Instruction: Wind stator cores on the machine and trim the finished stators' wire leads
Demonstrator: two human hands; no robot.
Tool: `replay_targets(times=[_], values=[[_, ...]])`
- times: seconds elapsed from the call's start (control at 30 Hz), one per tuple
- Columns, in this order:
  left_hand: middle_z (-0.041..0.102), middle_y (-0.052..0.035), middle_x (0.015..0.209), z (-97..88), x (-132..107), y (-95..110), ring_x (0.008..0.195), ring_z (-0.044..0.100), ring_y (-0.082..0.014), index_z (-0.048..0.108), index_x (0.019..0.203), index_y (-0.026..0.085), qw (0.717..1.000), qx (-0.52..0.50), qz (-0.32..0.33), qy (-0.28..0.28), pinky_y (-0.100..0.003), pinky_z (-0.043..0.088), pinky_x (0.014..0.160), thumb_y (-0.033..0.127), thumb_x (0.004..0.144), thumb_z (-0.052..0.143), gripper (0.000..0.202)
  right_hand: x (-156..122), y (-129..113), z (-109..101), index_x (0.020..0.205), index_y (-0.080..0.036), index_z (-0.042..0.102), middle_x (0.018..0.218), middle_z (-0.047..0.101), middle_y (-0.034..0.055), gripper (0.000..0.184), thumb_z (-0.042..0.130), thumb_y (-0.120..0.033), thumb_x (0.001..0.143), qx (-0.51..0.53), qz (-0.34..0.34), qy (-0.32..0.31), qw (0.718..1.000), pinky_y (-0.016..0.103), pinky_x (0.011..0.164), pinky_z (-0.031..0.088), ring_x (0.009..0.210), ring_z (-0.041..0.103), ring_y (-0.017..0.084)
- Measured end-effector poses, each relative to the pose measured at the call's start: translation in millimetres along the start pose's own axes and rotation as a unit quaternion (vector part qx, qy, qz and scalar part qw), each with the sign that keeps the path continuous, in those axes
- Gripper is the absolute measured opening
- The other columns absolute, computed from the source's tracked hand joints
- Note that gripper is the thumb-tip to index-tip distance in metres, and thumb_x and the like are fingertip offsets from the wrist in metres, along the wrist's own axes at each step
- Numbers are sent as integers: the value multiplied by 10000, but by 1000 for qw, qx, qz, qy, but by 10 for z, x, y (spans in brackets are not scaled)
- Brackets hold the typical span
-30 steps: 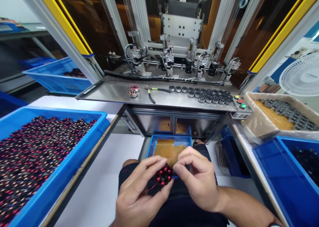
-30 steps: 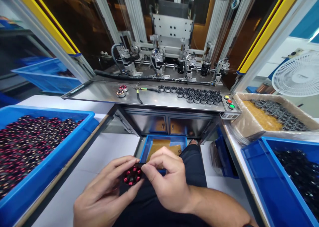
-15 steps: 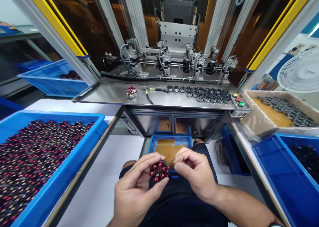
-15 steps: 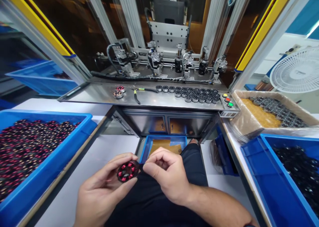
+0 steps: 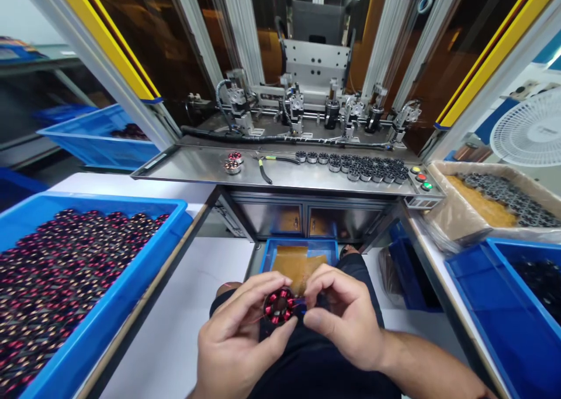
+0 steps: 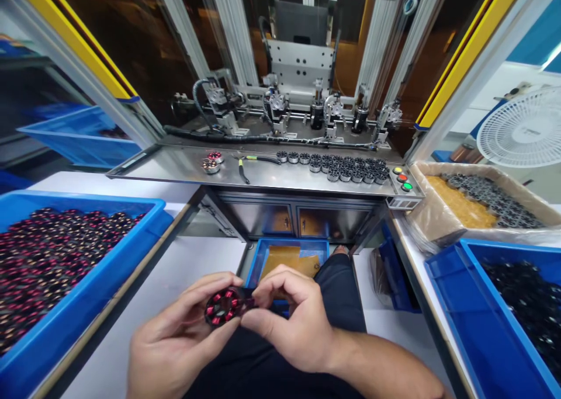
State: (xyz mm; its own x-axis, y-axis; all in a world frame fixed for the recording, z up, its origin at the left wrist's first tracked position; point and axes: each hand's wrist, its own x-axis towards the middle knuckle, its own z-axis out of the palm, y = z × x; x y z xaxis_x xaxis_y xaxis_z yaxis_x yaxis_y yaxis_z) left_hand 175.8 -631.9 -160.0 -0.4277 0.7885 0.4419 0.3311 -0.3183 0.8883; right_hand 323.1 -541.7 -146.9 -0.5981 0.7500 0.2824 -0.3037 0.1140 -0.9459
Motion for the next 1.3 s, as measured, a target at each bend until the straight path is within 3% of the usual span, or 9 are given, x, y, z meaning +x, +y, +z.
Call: replay_targets(times=[0.1, 0.37, 0.53, 0.7, 0.8, 0.93, 1.03, 1.17, 1.3], values=[[733, -4, 1061, -4, -5, 4, 973, 714, -139, 707, 1109, 269, 999, 22, 34, -3, -183, 590, 853, 51, 724, 767, 447, 13, 1, 36, 771, -168, 640, 743, 590, 5, 221, 778, -337, 807, 10, 10, -11, 1000, 269, 669, 446, 698, 547, 130], [755, -18, 1095, 31, -75, 2, 985, 719, -161, 679, 1181, 252, 996, 46, 80, 9, -221, 583, 899, 3, 693, 763, 554, -47, -13, 89, 696, -167, 601, 672, 536, -15, 269, 640, -298, 927, 2, 34, 60, 998, 237, 586, 393, 619, 481, 99], [789, -22, 952, 56, 75, 156, 890, 753, -184, 763, 1013, 263, 993, -109, -43, 2, -218, 604, 797, 65, 671, 798, 397, 15, 31, -39, 888, -190, 699, 793, 619, 24, 142, 732, -326, 863, -12, -90, -11, 996, 273, 686, 470, 729, 569, 137], [785, -73, 849, 95, 128, 315, 794, 748, -223, 791, 912, 205, 933, -265, -243, -30, -251, 595, 728, 317, 583, 908, 366, 201, 40, -228, 1235, -278, 670, 1139, 619, 101, 551, 854, -396, 729, -44, -195, -121, 972, 379, 864, 528, 1007, 608, 216], [771, -62, 799, 147, 100, 372, 753, 729, -206, 795, 876, 208, 895, -315, -312, -48, -248, 570, 716, 387, 516, 935, 426, 323, -28, -250, 1132, -254, 719, 1217, 607, 112, 445, 861, -364, 725, -64, -244, -171, 952, 391, 906, 538, 1086, 612, 229], [767, -51, 826, 183, 95, 401, 761, 702, -183, 800, 855, 226, 886, -319, -332, -48, -224, 542, 694, 366, 473, 952, 435, 437, -157, -195, 848, -167, 723, 1118, 650, 115, 235, 786, -391, 810, -94, -324, -200, 920, 396, 886, 559, 1033, 636, 216], [757, -45, 812, 184, 127, 420, 745, 689, -169, 799, 847, 217, 881, -324, -339, -63, -217, 535, 679, 343, 489, 947, 408, 437, -216, -169, 783, -154, 694, 1063, 671, 106, 239, 707, -367, 890, -121, -373, -182, 902, 378, 850, 572, 994, 646, 196], [753, -38, 786, 188, 164, 420, 703, 684, -154, 790, 872, 206, 865, -337, -368, -58, -203, 540, 638, 414, 469, 954, 483, 306, -245, -217, 873, -147, 695, 978, 700, 79, 142, 612, -225, 958, -210, -434, -79, 873, 317, 749, 577, 904, 629, 163], [777, -55, 928, 201, 149, 333, 847, 723, -204, 784, 934, 239, 910, -307, -275, -47, -249, 582, 750, 287, 547, 934, 418, 155, -255, -257, 1041, -154, 699, 788, 714, 51, 155, 572, -163, 953, -330, -469, -13, 819, 301, 628, 564, 764, 607, 166]])
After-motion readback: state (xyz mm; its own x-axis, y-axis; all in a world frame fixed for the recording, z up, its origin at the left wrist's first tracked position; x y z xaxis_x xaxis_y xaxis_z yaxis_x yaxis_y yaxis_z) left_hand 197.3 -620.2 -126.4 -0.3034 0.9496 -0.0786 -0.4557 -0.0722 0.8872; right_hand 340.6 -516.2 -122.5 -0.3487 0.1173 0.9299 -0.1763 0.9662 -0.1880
